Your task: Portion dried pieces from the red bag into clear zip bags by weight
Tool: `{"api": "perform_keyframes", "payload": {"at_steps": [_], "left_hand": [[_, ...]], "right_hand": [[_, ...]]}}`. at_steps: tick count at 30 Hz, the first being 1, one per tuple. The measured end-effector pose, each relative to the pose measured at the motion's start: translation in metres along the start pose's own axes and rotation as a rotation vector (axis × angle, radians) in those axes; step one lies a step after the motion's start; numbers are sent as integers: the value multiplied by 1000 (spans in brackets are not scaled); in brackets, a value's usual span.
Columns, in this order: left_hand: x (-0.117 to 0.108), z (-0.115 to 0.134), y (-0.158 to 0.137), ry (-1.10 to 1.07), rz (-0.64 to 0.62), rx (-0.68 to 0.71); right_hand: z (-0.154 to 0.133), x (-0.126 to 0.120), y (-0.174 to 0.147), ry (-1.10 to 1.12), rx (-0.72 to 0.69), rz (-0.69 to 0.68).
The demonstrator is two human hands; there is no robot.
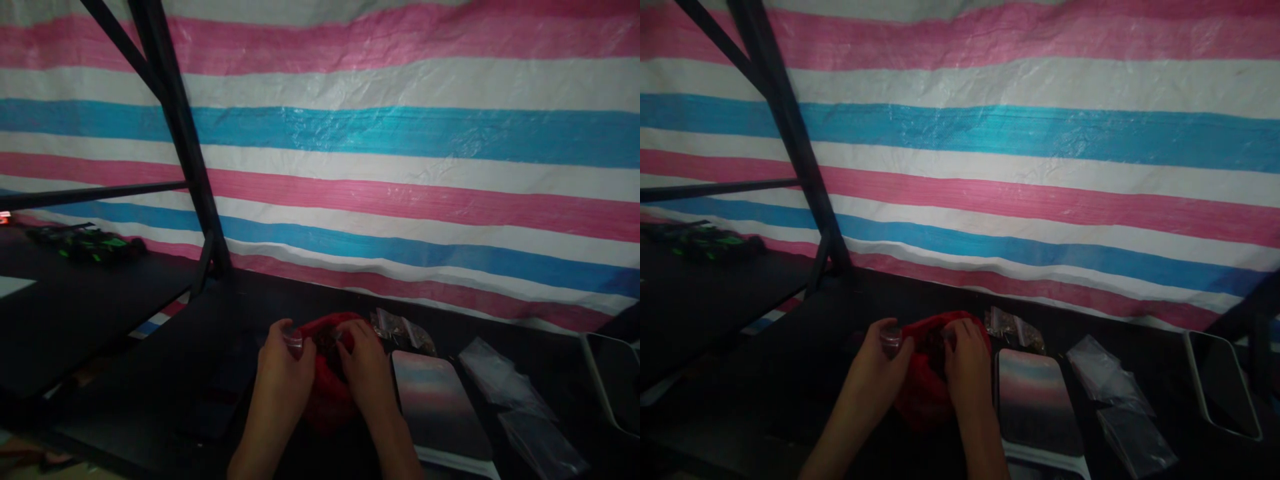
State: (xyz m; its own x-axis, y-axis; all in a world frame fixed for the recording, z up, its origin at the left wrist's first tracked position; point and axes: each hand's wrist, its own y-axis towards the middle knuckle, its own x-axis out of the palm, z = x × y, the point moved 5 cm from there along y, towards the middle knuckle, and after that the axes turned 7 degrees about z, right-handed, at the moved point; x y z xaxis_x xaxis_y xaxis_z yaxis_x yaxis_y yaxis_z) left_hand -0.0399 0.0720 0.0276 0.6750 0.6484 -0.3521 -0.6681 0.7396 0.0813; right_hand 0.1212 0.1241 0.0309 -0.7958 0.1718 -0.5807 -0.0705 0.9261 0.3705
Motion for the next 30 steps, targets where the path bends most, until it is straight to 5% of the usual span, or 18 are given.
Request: {"api": "perform_keyframes", "payload": {"at_steps": [7,13,21,30], "left_hand": [[18,-17,1,-206,-110,-116],[13,-22,4,-280,-131,-150],[8,-19,4,-314,-162,-151],[-23,31,-9,-138,-71,176]], "right_hand": [[-5,8,-4,4,13,-119],[-6,6,-10,97,11,-206],[-3,-4,-11,6,78,-159],[10,-25,-7,588,378,-187]]}}
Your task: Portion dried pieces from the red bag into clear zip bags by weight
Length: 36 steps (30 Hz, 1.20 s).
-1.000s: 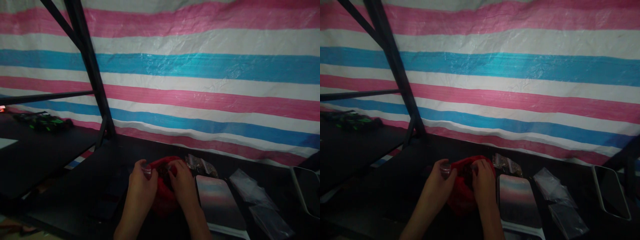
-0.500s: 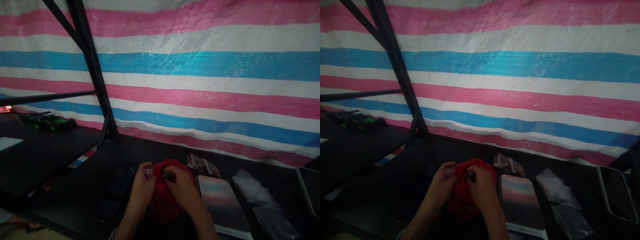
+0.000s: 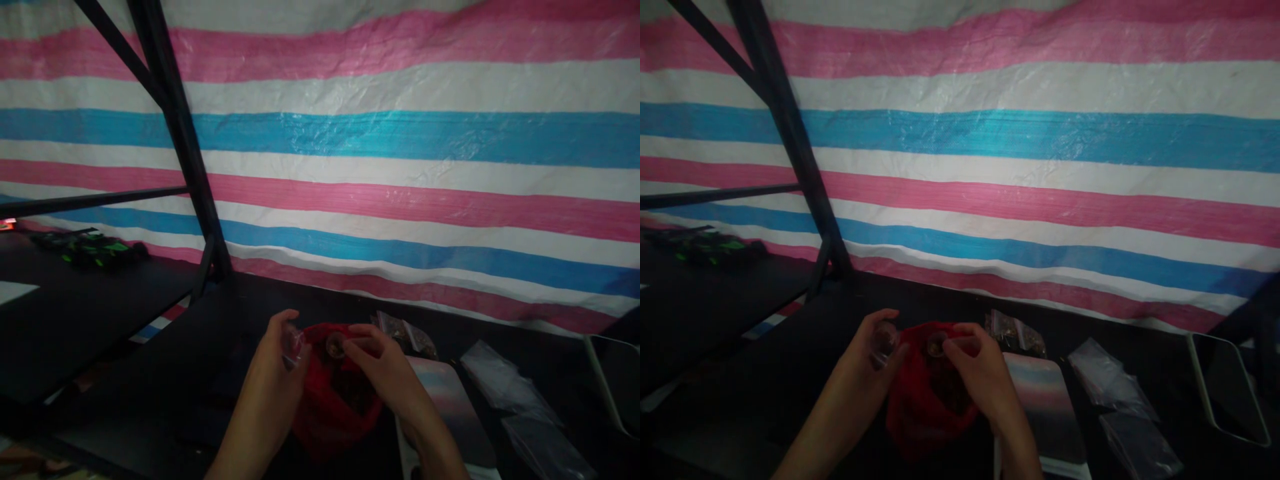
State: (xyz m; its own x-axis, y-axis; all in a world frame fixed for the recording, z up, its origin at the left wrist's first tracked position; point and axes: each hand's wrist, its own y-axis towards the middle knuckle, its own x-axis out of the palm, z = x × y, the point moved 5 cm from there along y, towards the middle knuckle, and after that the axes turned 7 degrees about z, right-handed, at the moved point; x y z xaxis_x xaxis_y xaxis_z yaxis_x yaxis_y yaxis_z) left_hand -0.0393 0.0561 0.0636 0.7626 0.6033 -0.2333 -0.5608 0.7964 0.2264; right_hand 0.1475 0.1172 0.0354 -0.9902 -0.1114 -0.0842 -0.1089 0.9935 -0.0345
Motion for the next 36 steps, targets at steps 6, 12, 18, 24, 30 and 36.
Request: {"api": "perform_keyframes", "payload": {"at_steps": [6,12,18,24,30,36], "left_hand": [[25,5,-12,19,-200,1],[35,-3,-15,-103,-249,34],[37,-6,-14,-202,-240,16],[10,10,-11,-90,-33,-26],[8,16,-26,81,-84,-36],[50,-15,-56,317,-462,46]], "right_hand": [[-32,-9,-12,78,-119,114],[-57,7,-35,-205,-430,160],[-62,15,-39,-257,-558,134],[-62,-7,-34,-306,-535,248],[-11,-13,-22,-590,-292,-67],[1,-14,-3,-713,-392,36]]}}
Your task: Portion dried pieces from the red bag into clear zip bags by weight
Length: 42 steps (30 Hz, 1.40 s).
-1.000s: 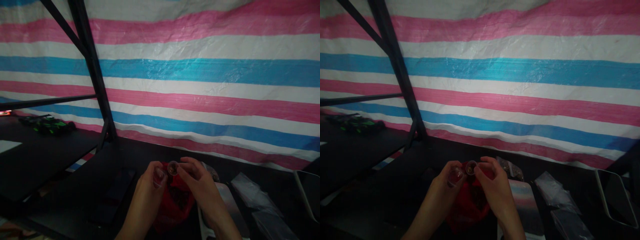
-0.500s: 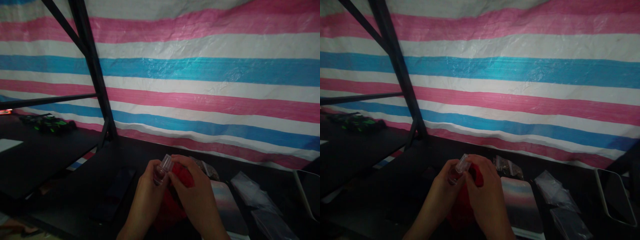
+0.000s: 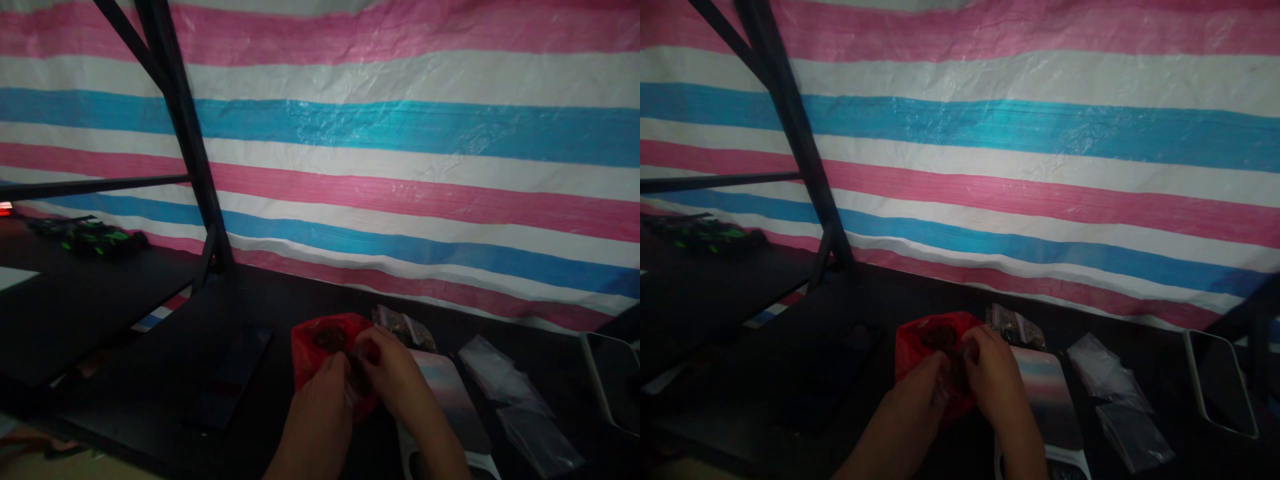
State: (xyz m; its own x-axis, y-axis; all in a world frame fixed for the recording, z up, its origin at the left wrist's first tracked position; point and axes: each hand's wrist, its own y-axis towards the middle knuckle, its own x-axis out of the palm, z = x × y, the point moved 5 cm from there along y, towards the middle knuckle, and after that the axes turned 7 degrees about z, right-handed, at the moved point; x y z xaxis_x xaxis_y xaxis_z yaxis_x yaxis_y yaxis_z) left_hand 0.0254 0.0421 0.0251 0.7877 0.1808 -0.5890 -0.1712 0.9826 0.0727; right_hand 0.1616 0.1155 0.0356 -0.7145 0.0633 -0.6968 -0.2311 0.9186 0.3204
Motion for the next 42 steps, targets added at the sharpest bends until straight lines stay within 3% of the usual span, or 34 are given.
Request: {"api": "perform_keyframes", "payload": {"at_steps": [5,11,16,19,25,29,33,36,42], "left_hand": [[4,-10,-8,69,-24,44],[6,-2,2,201,-7,37],[-5,4,10,72,79,74],[-18,1,8,-72,104,112],[-38,-20,-5,-151,-79,38],[-45,-33,-6,-118,4,-1],[-39,-36,4,-105,167,-37],[-30,-36,14,-154,278,-49],[-22,-43,28,-364,382,-105]], "right_hand": [[3,-4,3,-98,12,-1],[1,-9,-8,-252,14,-51],[-8,-13,-14,-366,114,-172],[-14,-11,-13,-330,129,-172],[-21,4,-15,-111,71,-182],[-17,4,-14,-246,124,-150],[-13,5,-14,-315,186,-140],[-13,15,-14,-241,209,-138],[-14,34,-12,-25,255,-120]]}}
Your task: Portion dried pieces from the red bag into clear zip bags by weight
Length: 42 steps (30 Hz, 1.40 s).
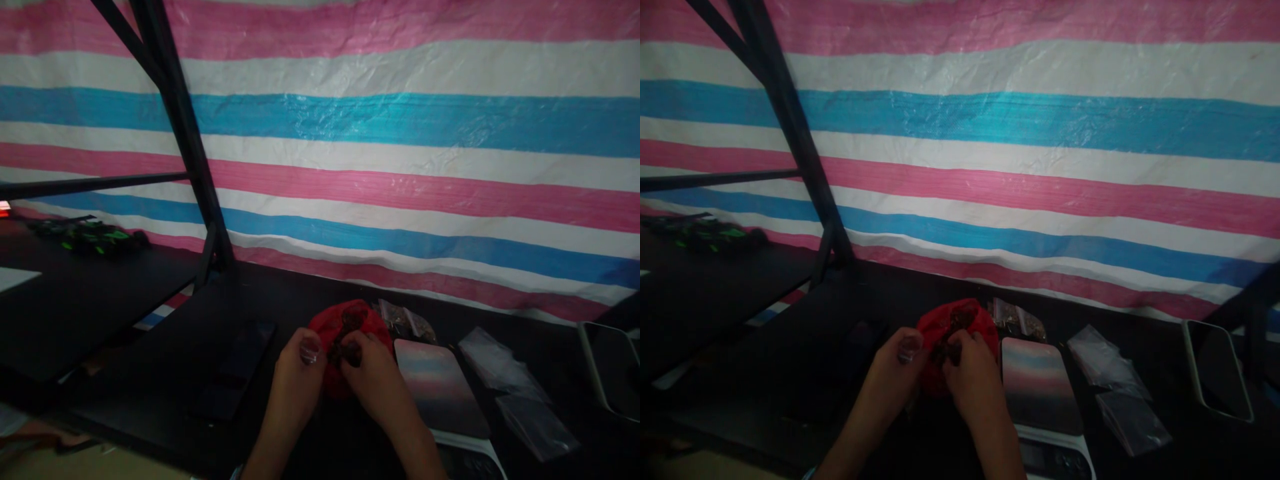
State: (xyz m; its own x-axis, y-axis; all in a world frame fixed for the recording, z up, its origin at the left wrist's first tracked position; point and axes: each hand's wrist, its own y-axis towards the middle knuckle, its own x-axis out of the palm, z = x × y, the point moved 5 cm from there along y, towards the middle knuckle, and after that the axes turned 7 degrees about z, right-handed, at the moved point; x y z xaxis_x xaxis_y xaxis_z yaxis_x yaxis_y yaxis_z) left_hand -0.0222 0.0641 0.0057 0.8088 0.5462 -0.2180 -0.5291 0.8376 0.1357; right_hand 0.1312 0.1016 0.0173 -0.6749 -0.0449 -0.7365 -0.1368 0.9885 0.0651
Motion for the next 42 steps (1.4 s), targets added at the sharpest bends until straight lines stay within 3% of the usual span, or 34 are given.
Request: {"api": "perform_keyframes", "payload": {"at_steps": [5,11,17,20,22,26,32,35,39,42], "left_hand": [[-2,0,7,-36,25,-1],[-6,7,3,-33,31,33],[3,7,-2,-9,68,51],[14,1,-4,-11,57,38],[17,-1,-5,-22,69,39],[17,-2,-6,-49,84,57],[15,-7,-4,-34,73,-8],[14,-5,-3,-51,93,0],[7,-1,-3,19,202,46],[1,-4,-2,89,263,16]], "right_hand": [[3,4,3,278,59,-44],[14,3,6,435,118,-77],[19,-17,10,686,188,-35],[7,-27,7,752,124,-10],[-5,-31,3,706,19,3],[-29,-33,-6,410,-222,97],[-51,-35,-13,171,-412,157],[-52,-38,-12,172,-424,209],[-34,-38,-3,142,-321,340],[-14,-25,8,-7,-223,269]]}}
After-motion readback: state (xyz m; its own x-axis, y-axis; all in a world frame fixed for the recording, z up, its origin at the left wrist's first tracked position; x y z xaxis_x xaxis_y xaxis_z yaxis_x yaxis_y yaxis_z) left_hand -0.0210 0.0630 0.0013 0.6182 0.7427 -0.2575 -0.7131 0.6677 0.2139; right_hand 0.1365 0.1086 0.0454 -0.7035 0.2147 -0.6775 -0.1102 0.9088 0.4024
